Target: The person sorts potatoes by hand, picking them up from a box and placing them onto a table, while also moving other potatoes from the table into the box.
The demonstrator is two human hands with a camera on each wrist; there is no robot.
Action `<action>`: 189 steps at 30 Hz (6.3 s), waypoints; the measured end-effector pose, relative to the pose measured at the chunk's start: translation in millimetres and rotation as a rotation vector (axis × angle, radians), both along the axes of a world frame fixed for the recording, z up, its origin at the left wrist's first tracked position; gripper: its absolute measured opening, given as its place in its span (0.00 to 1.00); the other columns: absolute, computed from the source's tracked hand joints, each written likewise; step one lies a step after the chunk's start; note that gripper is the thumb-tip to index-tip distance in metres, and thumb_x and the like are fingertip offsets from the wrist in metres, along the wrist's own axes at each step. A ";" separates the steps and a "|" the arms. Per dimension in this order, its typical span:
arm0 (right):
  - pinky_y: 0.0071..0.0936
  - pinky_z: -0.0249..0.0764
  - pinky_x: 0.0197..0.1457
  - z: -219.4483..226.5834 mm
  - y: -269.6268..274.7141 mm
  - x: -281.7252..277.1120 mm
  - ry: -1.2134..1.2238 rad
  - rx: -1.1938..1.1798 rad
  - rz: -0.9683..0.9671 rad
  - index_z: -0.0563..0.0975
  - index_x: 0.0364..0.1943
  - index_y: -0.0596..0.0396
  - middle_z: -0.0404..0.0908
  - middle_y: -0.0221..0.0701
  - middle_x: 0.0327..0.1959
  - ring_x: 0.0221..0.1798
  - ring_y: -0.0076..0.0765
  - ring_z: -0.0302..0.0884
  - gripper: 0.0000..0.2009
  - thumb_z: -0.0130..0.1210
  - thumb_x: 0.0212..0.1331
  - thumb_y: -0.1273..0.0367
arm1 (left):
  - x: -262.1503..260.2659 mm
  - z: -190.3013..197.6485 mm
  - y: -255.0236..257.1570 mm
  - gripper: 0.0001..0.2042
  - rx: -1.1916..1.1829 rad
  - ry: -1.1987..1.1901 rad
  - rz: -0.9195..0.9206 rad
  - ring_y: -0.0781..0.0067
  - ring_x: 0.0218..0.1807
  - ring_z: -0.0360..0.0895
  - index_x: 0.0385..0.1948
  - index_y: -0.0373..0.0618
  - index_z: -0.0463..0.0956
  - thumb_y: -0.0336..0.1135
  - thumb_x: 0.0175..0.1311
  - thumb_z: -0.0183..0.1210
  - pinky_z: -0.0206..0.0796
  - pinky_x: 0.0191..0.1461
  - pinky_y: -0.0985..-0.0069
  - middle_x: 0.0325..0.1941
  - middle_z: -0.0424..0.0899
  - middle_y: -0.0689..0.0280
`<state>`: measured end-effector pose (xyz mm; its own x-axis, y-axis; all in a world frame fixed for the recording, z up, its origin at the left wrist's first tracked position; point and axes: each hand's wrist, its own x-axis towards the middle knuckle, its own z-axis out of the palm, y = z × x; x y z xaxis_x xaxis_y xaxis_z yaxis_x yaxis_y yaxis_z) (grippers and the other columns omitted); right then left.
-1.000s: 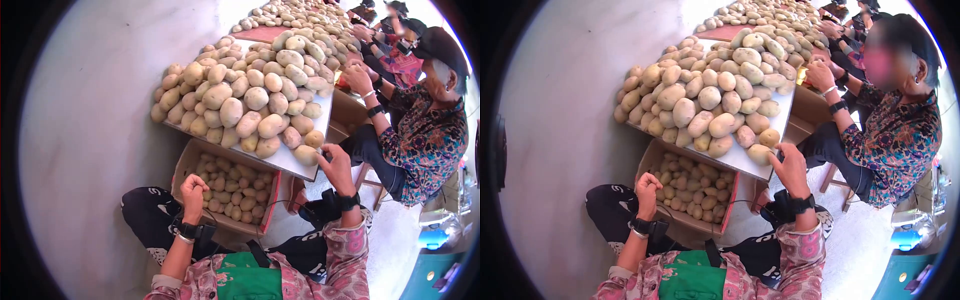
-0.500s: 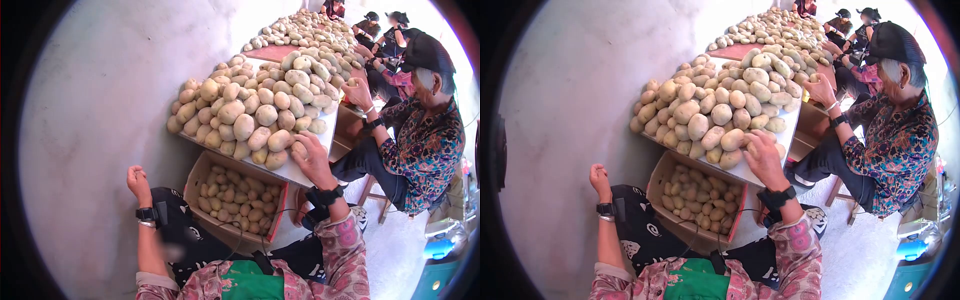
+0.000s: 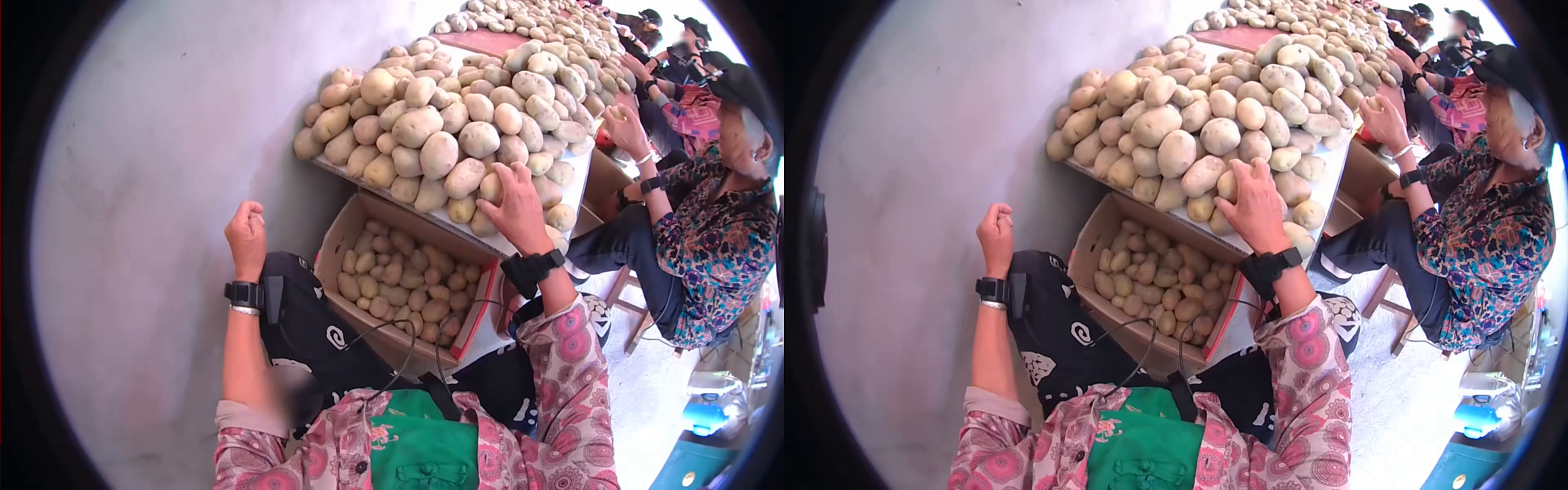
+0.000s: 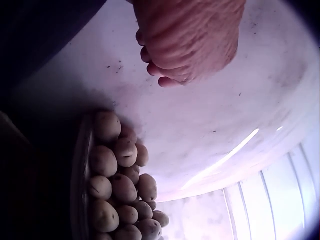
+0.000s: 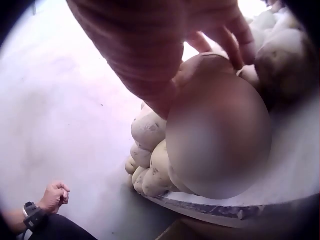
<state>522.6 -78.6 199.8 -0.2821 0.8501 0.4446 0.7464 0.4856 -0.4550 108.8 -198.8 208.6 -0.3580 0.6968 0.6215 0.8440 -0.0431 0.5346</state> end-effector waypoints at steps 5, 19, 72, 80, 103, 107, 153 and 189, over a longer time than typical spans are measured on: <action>0.41 0.67 0.57 3.7 2.3 -3.6 0.128 0.078 -0.003 0.69 0.50 0.56 0.67 0.46 0.49 0.53 0.53 0.67 0.29 0.66 0.38 0.69 | -21.5 -18.3 6.1 0.09 -0.069 -0.134 0.021 0.79 0.20 0.67 0.28 0.39 0.73 0.21 0.54 0.43 0.60 0.26 0.80 0.17 0.72 0.68; 0.14 0.72 0.35 -2.4 -47.9 -22.3 0.949 -0.936 0.557 0.74 0.41 0.53 0.76 0.25 0.36 0.35 0.16 0.73 0.08 0.56 0.59 0.69 | -37.0 -28.6 15.1 0.09 -0.388 -0.885 -0.081 0.87 0.20 0.64 0.35 0.43 0.74 0.23 0.54 0.46 0.57 0.22 0.88 0.19 0.70 0.75; 0.25 0.75 0.38 31.2 -19.2 121.2 0.288 -0.268 -0.201 0.79 0.37 0.63 0.83 0.38 0.30 0.31 0.29 0.80 0.11 0.56 0.52 0.70 | -46.0 -38.7 21.7 0.09 -0.402 -0.843 -0.064 0.87 0.19 0.63 0.35 0.44 0.72 0.24 0.55 0.44 0.56 0.20 0.88 0.19 0.68 0.75; 0.41 0.72 0.43 0.8 -49.0 113.1 -0.038 -0.212 -0.279 0.78 0.30 0.56 0.79 0.43 0.31 0.40 0.52 0.77 0.09 0.59 0.50 0.64 | -42.2 -33.8 23.1 0.09 -0.388 -0.843 -0.055 0.87 0.19 0.64 0.34 0.45 0.73 0.24 0.55 0.44 0.57 0.20 0.89 0.19 0.69 0.75; 0.43 0.72 0.44 -22.2 -65.1 76.8 -0.158 -0.256 0.013 0.70 0.47 0.54 0.76 0.44 0.36 0.41 0.54 0.75 0.22 0.62 0.44 0.67 | -35.5 -23.5 15.3 0.09 -0.375 -0.708 -0.052 0.86 0.21 0.64 0.32 0.42 0.73 0.24 0.54 0.44 0.57 0.23 0.86 0.19 0.70 0.74; 0.36 0.74 0.42 -5.7 -68.5 63.3 0.081 -0.546 0.206 0.74 0.44 0.58 0.80 0.46 0.32 0.37 0.51 0.79 0.19 0.59 0.45 0.67 | -59.6 -27.4 -2.6 0.09 -0.356 -0.723 0.047 0.85 0.20 0.64 0.32 0.41 0.73 0.24 0.54 0.43 0.56 0.23 0.87 0.19 0.70 0.74; 0.41 0.72 0.36 4.6 -37.1 -26.5 0.069 -0.141 0.569 0.71 0.29 0.56 0.73 0.39 0.27 0.33 0.49 0.75 0.05 0.53 0.53 0.70 | 157.4 61.8 193.6 0.28 -0.067 0.242 -0.574 0.50 0.59 0.67 0.59 0.43 0.61 0.32 0.55 0.57 0.62 0.61 0.60 0.61 0.65 0.50; 0.35 0.71 0.36 25.1 -25.5 38.8 0.356 -0.004 0.193 0.76 0.32 0.58 0.77 0.40 0.28 0.32 0.47 0.76 0.03 0.55 0.53 0.75 | 151.6 -90.9 25.1 0.17 -0.595 -0.414 -0.577 0.69 0.44 0.78 0.42 0.37 0.76 0.43 0.65 0.46 0.67 0.49 0.73 0.38 0.82 0.59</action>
<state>561.4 -104.1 225.0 -0.2661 0.7984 0.5401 0.4370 0.5993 -0.6707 260.4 -173.7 117.7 0.0305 0.9995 0.0044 0.5139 -0.0194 0.8576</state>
